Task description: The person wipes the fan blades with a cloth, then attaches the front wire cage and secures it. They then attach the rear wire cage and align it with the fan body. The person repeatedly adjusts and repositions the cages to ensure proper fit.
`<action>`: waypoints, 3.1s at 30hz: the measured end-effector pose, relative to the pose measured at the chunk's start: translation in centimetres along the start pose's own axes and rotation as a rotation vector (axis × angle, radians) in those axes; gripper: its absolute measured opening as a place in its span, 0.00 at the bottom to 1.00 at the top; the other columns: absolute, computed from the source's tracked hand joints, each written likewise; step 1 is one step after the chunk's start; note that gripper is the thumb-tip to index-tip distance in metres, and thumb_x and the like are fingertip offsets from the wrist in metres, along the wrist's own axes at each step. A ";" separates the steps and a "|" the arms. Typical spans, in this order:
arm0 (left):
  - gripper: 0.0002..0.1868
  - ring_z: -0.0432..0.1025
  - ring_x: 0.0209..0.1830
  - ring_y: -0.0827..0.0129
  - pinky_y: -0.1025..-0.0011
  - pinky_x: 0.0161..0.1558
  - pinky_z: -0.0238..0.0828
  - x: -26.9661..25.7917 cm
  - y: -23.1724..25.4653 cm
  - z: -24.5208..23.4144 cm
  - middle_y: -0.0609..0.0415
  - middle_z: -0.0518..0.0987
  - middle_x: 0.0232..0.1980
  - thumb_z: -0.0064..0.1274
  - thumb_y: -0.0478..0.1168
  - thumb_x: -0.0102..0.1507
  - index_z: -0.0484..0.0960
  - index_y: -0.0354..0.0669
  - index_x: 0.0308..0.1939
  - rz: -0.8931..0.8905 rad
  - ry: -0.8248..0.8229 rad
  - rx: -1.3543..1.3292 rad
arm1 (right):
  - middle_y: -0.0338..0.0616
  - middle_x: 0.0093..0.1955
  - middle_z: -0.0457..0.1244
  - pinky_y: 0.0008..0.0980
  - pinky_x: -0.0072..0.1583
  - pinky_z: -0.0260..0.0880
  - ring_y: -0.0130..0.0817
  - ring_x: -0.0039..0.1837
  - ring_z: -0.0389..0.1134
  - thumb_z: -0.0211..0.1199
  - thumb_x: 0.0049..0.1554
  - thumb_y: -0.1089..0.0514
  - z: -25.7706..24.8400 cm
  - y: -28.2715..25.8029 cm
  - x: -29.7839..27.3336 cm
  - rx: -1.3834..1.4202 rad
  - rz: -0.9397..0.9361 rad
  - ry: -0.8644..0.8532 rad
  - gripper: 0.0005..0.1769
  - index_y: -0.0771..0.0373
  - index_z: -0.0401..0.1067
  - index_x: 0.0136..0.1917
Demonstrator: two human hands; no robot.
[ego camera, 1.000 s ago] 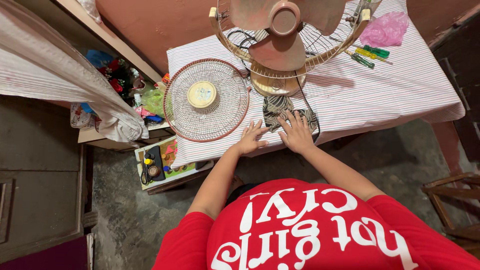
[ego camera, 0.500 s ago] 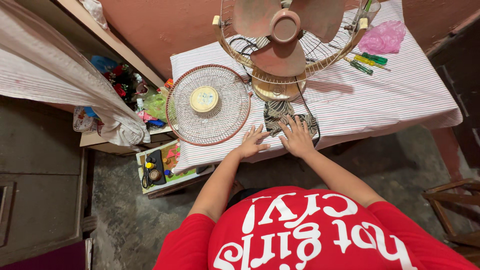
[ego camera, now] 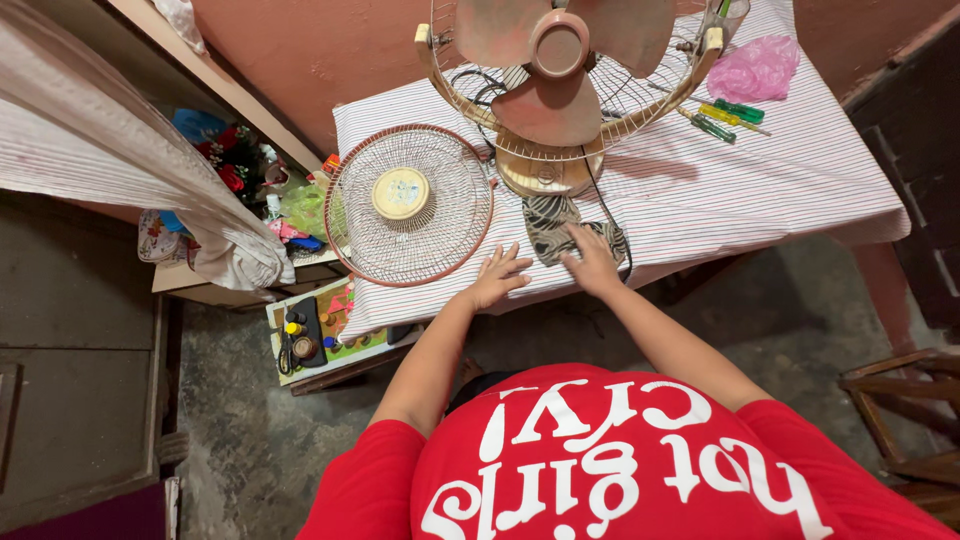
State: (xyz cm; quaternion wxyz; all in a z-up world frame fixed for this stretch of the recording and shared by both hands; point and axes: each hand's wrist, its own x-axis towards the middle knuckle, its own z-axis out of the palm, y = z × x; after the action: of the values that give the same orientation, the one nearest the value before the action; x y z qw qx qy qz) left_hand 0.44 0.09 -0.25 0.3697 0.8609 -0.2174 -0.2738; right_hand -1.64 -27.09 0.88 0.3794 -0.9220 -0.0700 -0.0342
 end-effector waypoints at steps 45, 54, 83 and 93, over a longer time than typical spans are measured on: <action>0.29 0.64 0.70 0.57 0.62 0.61 0.74 9.5 11.3 -19.3 0.41 0.65 0.74 0.48 0.49 0.69 0.68 0.39 0.71 0.378 0.743 -0.466 | 0.57 0.63 0.60 0.50 0.70 0.62 0.55 0.66 0.60 0.57 0.60 0.71 -9.9 -11.4 15.0 -0.334 -0.409 0.602 0.29 0.64 0.70 0.74; 0.28 0.81 0.46 0.61 0.69 0.51 0.77 13.4 9.1 -20.4 0.40 0.74 0.66 0.49 0.42 0.69 0.66 0.32 0.71 0.207 0.589 -0.396 | 0.53 0.58 0.67 0.48 0.63 0.68 0.50 0.60 0.66 0.59 0.53 0.72 -10.0 -13.4 7.9 -0.070 -0.149 0.465 0.25 0.63 0.72 0.64; 0.10 0.79 0.31 0.53 0.61 0.38 0.73 12.2 11.8 -20.8 0.40 0.84 0.32 0.59 0.41 0.62 0.86 0.35 0.38 0.075 0.691 -0.220 | 0.47 0.41 0.59 0.45 0.51 0.69 0.47 0.45 0.65 0.65 0.58 0.64 -6.5 -12.2 18.9 -0.616 -0.393 0.648 0.03 0.62 0.72 0.44; 0.14 0.71 0.23 0.51 0.57 0.33 0.69 12.7 11.5 -20.4 0.38 0.78 0.24 0.61 0.42 0.62 0.82 0.32 0.30 0.039 0.699 -0.207 | 0.55 0.52 0.61 0.48 0.57 0.68 0.54 0.55 0.64 0.62 0.56 0.72 -14.8 -11.0 15.2 -0.253 -0.168 1.098 0.14 0.70 0.72 0.56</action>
State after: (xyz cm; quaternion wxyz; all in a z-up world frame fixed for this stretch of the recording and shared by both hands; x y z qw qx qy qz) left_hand 20.97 -3.91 16.29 0.5120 0.8562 -0.0655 0.0235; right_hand 11.53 -28.27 20.79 0.2426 -0.7985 0.0690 -0.5466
